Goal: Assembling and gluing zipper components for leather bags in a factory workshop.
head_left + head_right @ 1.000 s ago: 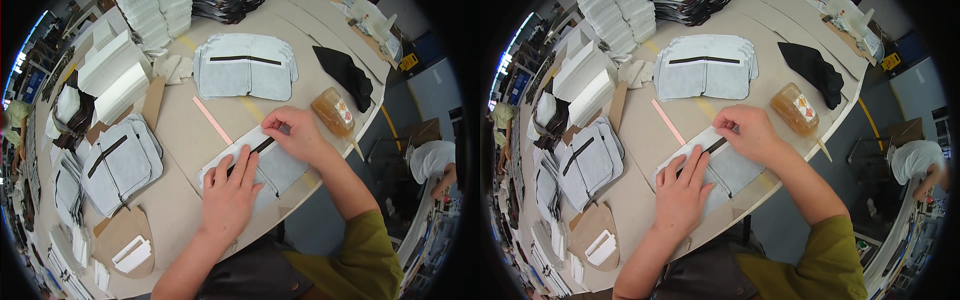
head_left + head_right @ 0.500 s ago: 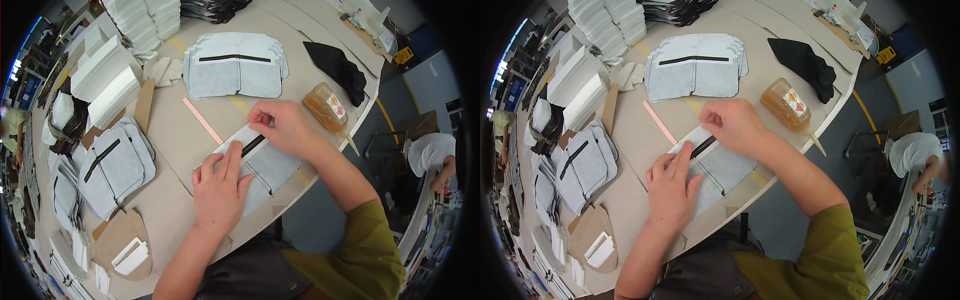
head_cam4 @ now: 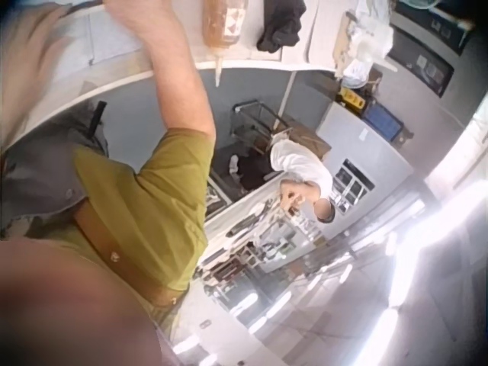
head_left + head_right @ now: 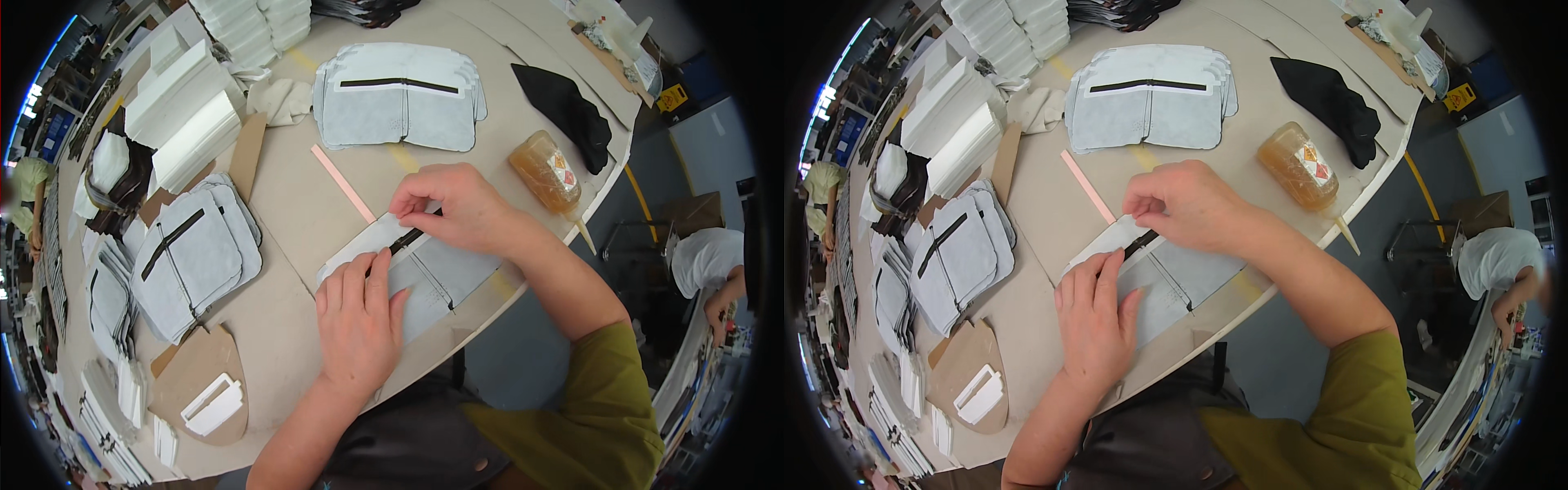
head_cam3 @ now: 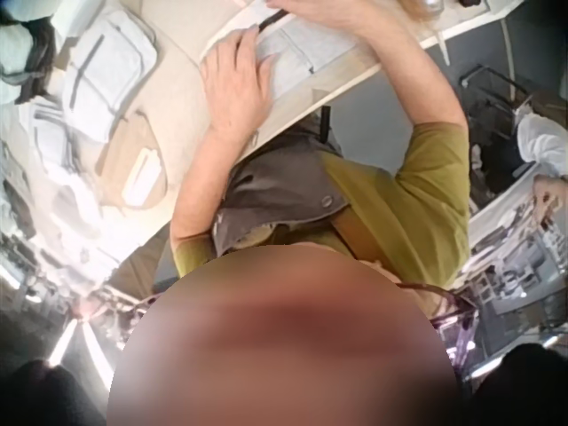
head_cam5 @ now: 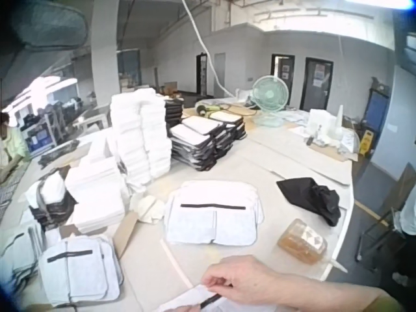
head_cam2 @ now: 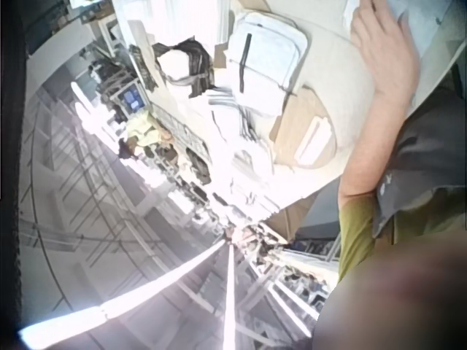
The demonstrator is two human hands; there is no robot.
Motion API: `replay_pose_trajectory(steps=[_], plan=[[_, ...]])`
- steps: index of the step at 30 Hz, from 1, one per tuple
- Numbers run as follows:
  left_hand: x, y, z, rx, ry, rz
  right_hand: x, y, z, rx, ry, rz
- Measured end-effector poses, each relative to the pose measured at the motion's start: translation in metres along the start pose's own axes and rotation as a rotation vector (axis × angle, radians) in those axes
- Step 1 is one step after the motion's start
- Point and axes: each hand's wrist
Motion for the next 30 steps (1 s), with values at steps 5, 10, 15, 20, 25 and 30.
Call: replay_pose_trajectory(steps=[5,10,15,20,25,30], plan=[[0.003,0.001,-0.001,-0.004,-0.088,0.006,0.008,-0.011,0.001,-0.090,0.016,0.089],[0.005,0.000,0.000,-0.004,-0.092,-0.020,0.010,-0.016,0.001,-0.164,0.151,0.143],[0.007,0.000,0.002,-0.014,-0.070,-0.040,0.011,-0.012,0.001,-0.138,0.153,0.139],[0.009,0.001,0.002,-0.013,-0.066,-0.020,0.011,-0.015,0.002,-0.138,0.160,0.150],[0.007,0.001,0.002,-0.016,-0.074,-0.017,0.014,-0.019,0.002,-0.247,0.249,0.150],[0.006,0.001,0.002,-0.008,-0.073,-0.022,0.014,-0.023,0.002,-0.259,0.258,0.172]])
Point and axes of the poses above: each hand's wrist, its own y-axis away from the middle knuckle, its own x-axis out of the palm, z = x × y, and after that the axes turned 11 degrees about -x, right-handed
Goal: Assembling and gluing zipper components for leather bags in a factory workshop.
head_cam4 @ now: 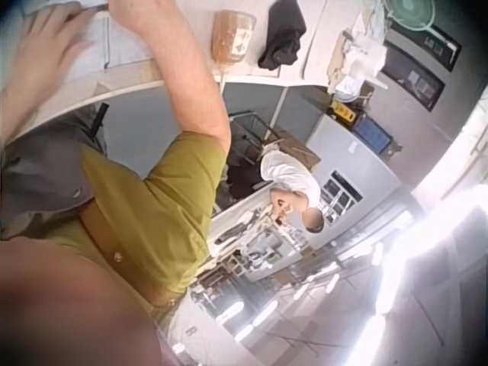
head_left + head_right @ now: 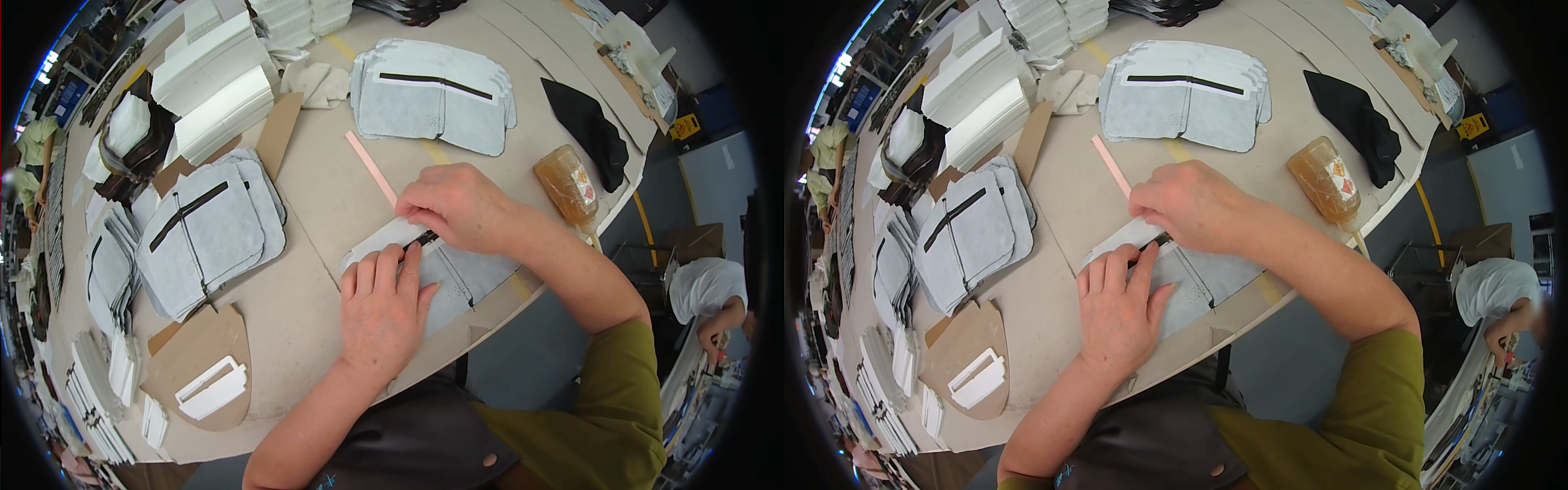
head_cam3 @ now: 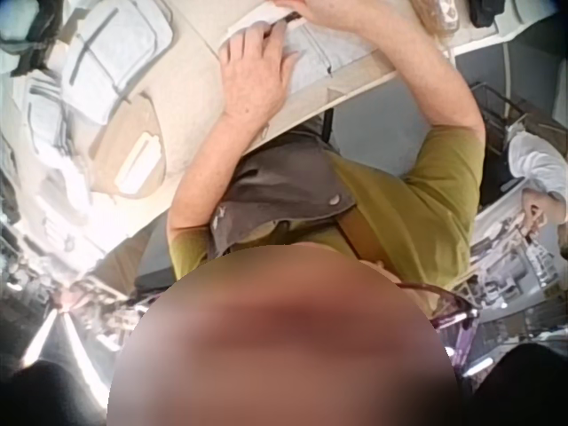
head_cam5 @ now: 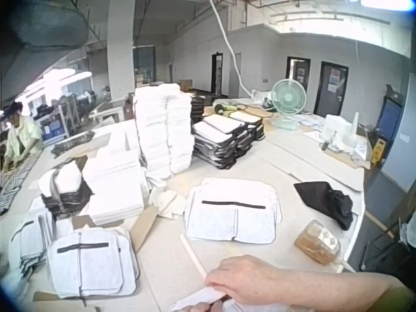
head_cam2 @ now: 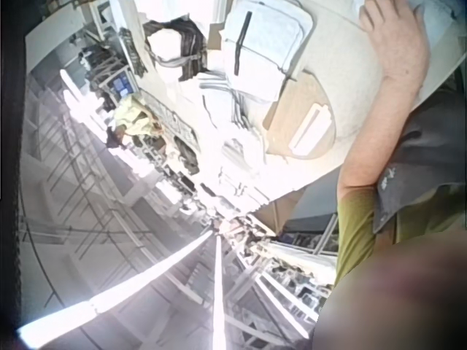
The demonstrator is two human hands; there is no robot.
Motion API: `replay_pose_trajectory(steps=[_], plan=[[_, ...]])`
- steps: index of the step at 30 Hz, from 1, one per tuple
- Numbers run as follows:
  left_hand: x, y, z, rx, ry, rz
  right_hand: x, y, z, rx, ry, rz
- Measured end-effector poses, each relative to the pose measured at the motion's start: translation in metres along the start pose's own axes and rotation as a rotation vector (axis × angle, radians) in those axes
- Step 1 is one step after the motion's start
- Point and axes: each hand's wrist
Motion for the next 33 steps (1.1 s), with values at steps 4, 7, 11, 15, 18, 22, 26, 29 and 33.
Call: replay_pose_trajectory(steps=[4,7,11,15,18,22,26,29,33], plan=[[0.004,0.000,0.000,0.004,0.027,-0.002,0.002,0.002,-0.002,-0.013,0.011,-0.029],[0.001,0.000,0.000,-0.005,0.026,-0.015,-0.006,-0.007,0.003,0.082,-0.072,0.013],[0.002,0.001,0.001,-0.015,0.038,-0.013,-0.004,-0.010,-0.001,0.223,-0.410,-0.011],[0.003,-0.001,0.000,-0.009,0.071,0.015,-0.001,-0.012,0.001,0.119,-0.302,0.119],[0.004,-0.001,0.000,-0.009,0.076,0.025,0.005,-0.011,-0.008,0.007,-0.229,0.094],[0.003,-0.001,0.001,0.011,0.044,0.016,0.002,-0.003,-0.009,0.037,-0.152,-0.088],[0.001,-0.001,0.002,0.014,0.000,0.043,-0.019,0.013,0.002,0.254,-0.339,-0.071],[0.001,0.000,0.001,0.004,0.000,0.065,-0.013,0.023,0.001,0.330,-0.363,-0.009],[0.001,-0.001,-0.003,0.009,-0.006,0.044,-0.004,0.025,-0.005,0.108,-0.149,-0.082]])
Point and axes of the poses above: each hand's wrist, its own y-axis away from the middle knuckle, its own x-axis out of the palm, z = x × y, and after that the axes turned 11 degrees about -x, right-handed
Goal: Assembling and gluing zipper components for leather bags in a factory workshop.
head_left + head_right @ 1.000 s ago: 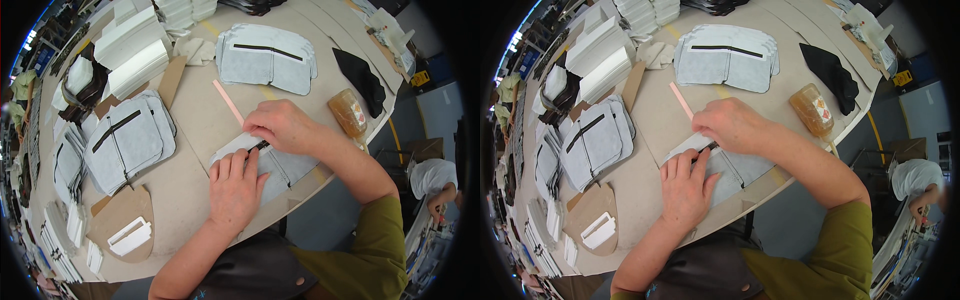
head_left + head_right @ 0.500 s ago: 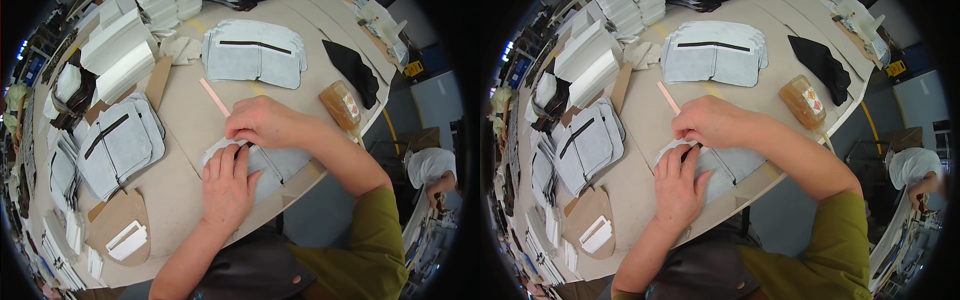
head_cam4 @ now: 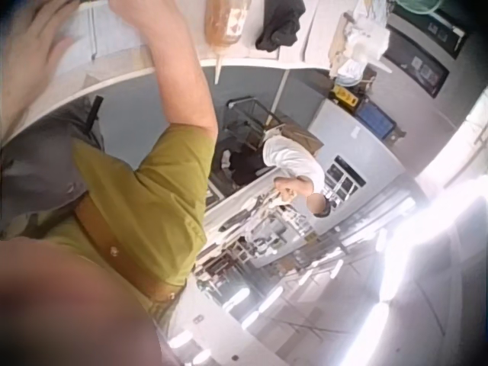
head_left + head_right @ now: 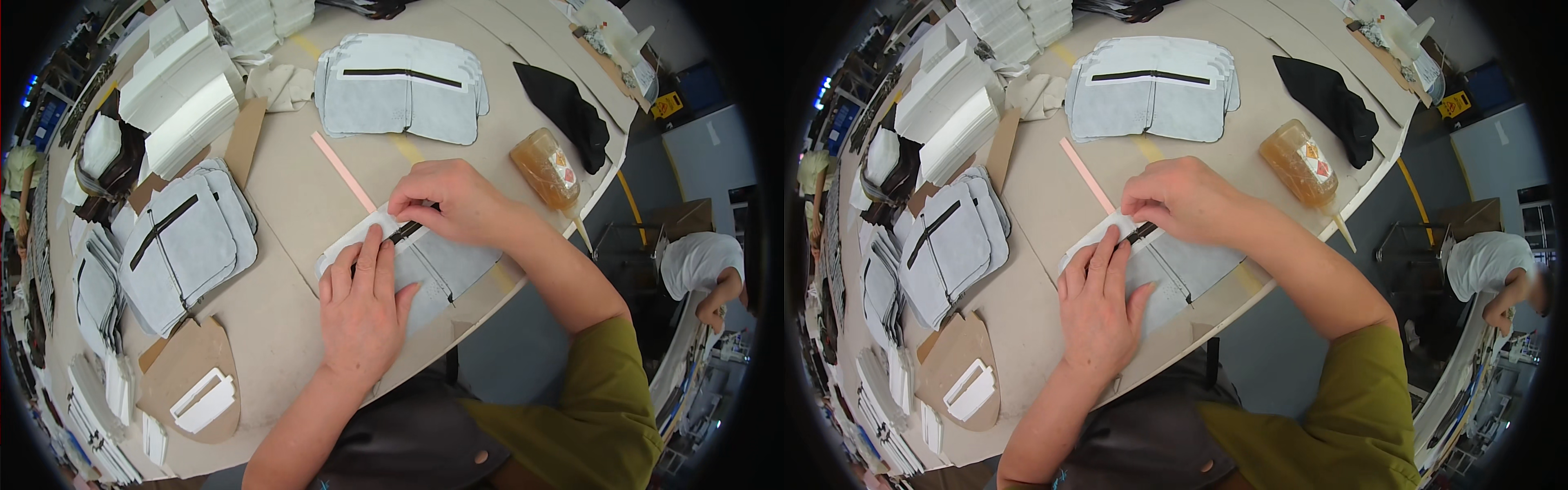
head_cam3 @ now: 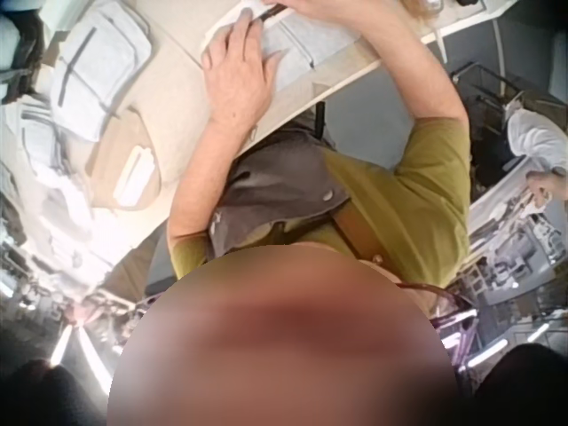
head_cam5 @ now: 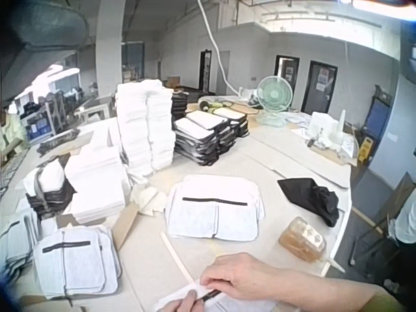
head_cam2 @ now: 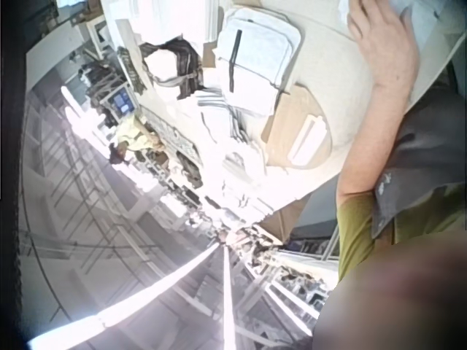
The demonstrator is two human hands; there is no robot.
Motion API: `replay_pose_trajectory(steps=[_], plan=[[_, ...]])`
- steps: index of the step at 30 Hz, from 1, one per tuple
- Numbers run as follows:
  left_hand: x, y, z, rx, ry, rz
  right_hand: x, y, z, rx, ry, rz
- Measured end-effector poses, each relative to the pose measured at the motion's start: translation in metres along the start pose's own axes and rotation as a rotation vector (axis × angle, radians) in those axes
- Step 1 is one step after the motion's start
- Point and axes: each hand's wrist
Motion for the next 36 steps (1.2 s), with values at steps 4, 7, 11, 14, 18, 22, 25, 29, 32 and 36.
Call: replay_pose_trajectory(steps=[4,7,11,14,18,22,25,29,32,36], plan=[[0.001,-0.001,0.000,0.003,-0.017,0.004,0.007,0.004,-0.009,-0.073,0.014,-0.095],[0.003,0.001,0.001,0.003,-0.032,-0.008,0.004,0.003,-0.007,-0.060,-0.006,-0.092],[0.004,0.002,0.002,-0.010,-0.038,-0.009,-0.007,0.005,-0.012,-0.066,0.101,-0.103],[0.004,0.001,0.002,-0.006,-0.030,-0.004,-0.009,0.013,-0.007,0.023,0.017,-0.054],[0.002,0.001,0.001,-0.009,-0.011,0.002,-0.010,0.015,-0.015,0.002,0.057,-0.115],[0.004,0.001,0.001,-0.007,-0.019,-0.003,-0.015,0.020,-0.028,-0.036,0.118,-0.171],[0.004,0.002,0.002,-0.010,-0.007,-0.010,-0.026,0.019,-0.023,0.044,0.176,-0.152],[0.003,0.002,0.002,-0.018,-0.021,0.004,-0.022,0.024,-0.003,0.225,-0.019,-0.213],[0.003,0.003,0.003,-0.026,0.018,-0.007,-0.018,0.029,-0.004,0.172,0.006,-0.192],[0.004,0.002,0.010,-0.038,0.133,-0.024,-0.023,0.034,-0.004,0.265,0.017,-0.217]])
Point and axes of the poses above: each hand's wrist, its own y-axis away from the middle knuckle, its own x-axis out of the palm, z = x × y, and after that the axes turned 11 degrees about -x, right-handed
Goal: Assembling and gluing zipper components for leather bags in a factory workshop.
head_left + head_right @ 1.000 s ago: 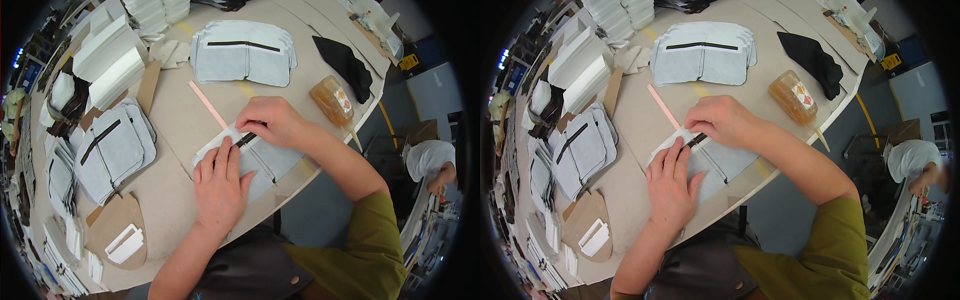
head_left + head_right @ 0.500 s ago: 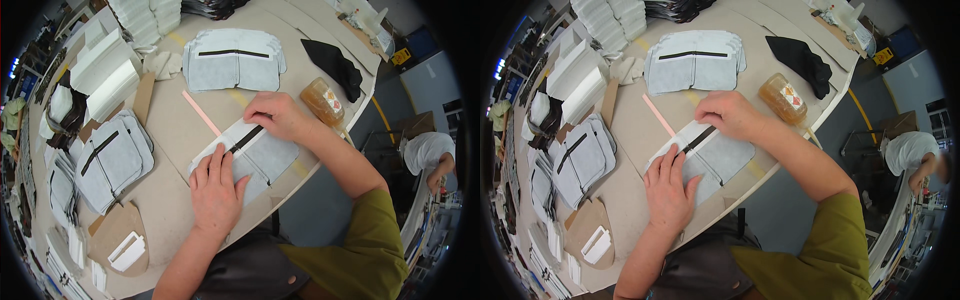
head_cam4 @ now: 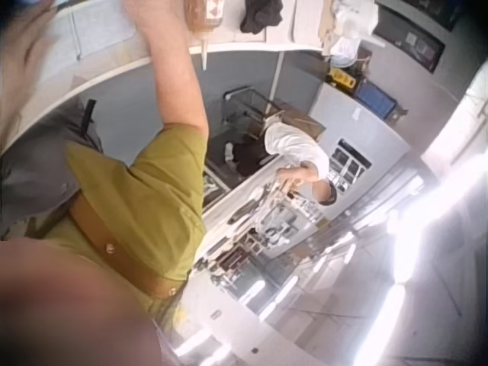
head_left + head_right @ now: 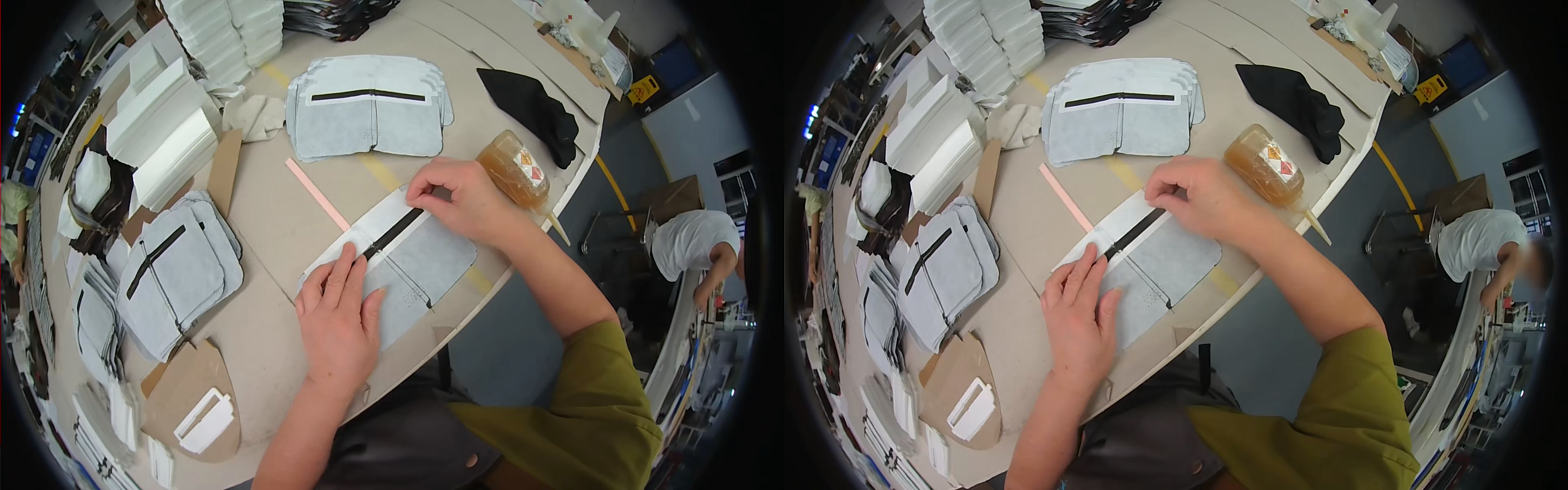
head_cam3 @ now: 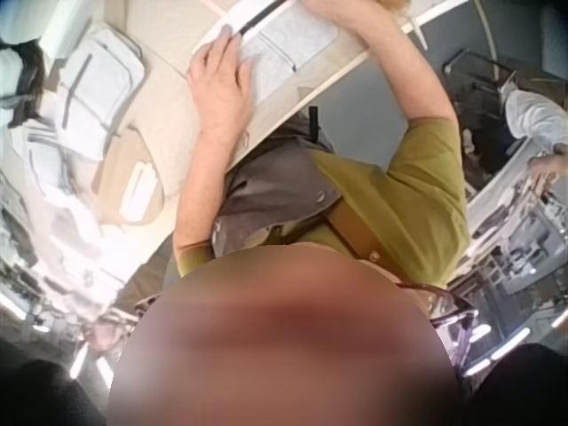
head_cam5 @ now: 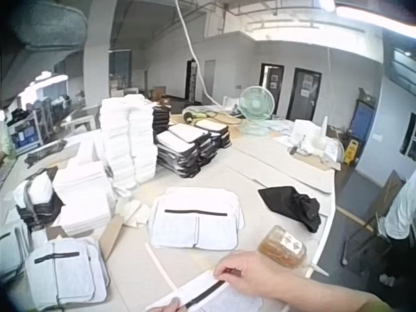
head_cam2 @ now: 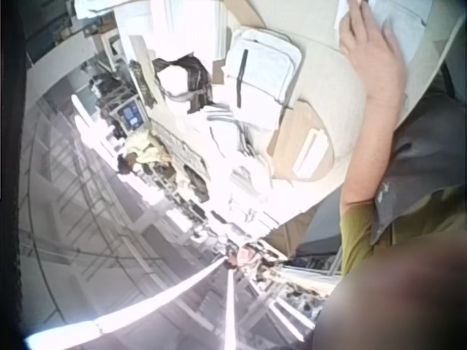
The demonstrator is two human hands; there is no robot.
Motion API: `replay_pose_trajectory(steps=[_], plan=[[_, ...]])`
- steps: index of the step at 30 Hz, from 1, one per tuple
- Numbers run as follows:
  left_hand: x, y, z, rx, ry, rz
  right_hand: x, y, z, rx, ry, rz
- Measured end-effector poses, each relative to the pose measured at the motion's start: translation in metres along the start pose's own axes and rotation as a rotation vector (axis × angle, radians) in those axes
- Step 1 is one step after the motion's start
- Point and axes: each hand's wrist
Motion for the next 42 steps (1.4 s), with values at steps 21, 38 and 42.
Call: replay_pose_trajectory(steps=[21,38,42], plan=[[-0.011,0.006,0.004,-0.002,0.049,-0.056,0.056,-0.031,0.039,-0.170,-0.043,0.217],[-0.030,0.014,0.023,-0.009,0.064,-0.093,0.045,-0.018,0.039,-0.084,-0.110,0.112],[-0.039,0.026,0.017,0.020,-0.054,0.002,0.037,0.008,0.049,-0.029,-0.121,0.079]])
Point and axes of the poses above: each hand's wrist, its own y-axis away from the middle knuckle, its own x-axis out of the palm, z = x × y, and after that the axes turned 11 degrees about -x, right-handed
